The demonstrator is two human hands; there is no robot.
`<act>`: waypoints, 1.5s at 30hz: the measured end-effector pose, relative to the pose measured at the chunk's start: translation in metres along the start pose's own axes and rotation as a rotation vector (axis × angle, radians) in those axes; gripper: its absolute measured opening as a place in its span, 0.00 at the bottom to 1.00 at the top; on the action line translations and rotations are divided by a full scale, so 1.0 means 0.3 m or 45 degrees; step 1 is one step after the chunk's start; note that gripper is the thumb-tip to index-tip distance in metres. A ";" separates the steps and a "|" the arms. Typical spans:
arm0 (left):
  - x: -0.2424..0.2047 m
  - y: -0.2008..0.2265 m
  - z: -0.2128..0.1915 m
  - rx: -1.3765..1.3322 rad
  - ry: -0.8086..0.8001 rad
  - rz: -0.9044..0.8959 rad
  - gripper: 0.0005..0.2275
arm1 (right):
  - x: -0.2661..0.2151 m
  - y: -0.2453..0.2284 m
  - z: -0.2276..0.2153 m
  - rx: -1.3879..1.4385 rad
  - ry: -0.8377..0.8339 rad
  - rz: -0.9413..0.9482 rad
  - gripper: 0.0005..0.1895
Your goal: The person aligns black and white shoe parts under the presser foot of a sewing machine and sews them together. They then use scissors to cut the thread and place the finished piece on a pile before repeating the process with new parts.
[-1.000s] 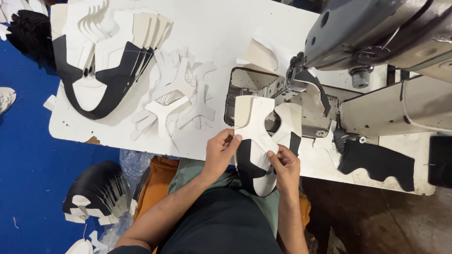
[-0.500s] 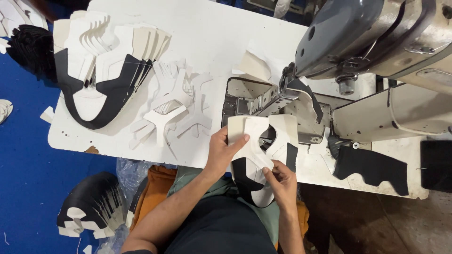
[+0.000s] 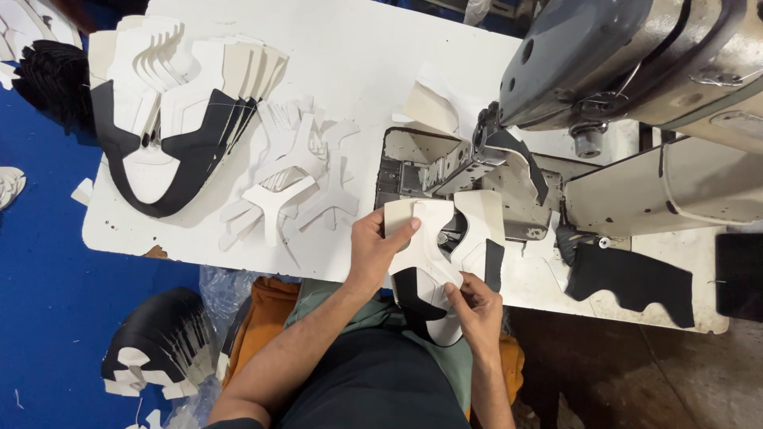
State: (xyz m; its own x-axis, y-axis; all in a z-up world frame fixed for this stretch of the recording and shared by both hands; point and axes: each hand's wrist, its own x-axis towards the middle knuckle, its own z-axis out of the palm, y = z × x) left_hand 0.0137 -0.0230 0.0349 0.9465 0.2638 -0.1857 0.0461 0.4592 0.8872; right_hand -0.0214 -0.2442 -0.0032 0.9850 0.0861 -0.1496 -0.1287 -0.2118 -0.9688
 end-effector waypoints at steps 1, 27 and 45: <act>0.002 -0.003 0.000 -0.005 0.004 0.005 0.12 | 0.001 0.006 -0.001 -0.004 -0.002 -0.005 0.12; 0.012 -0.026 0.011 0.036 0.020 0.007 0.10 | 0.000 0.016 -0.005 -0.043 0.039 -0.038 0.13; 0.226 0.109 0.203 0.068 -0.257 0.049 0.09 | 0.074 -0.100 -0.083 -0.004 0.263 -0.107 0.12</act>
State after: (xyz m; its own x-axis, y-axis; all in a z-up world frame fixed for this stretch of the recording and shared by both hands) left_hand 0.0988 -0.0416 0.0771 0.9924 0.1027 -0.0676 0.0204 0.4047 0.9142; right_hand 0.0073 -0.2602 0.0275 0.9950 -0.0973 -0.0244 -0.0450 -0.2155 -0.9755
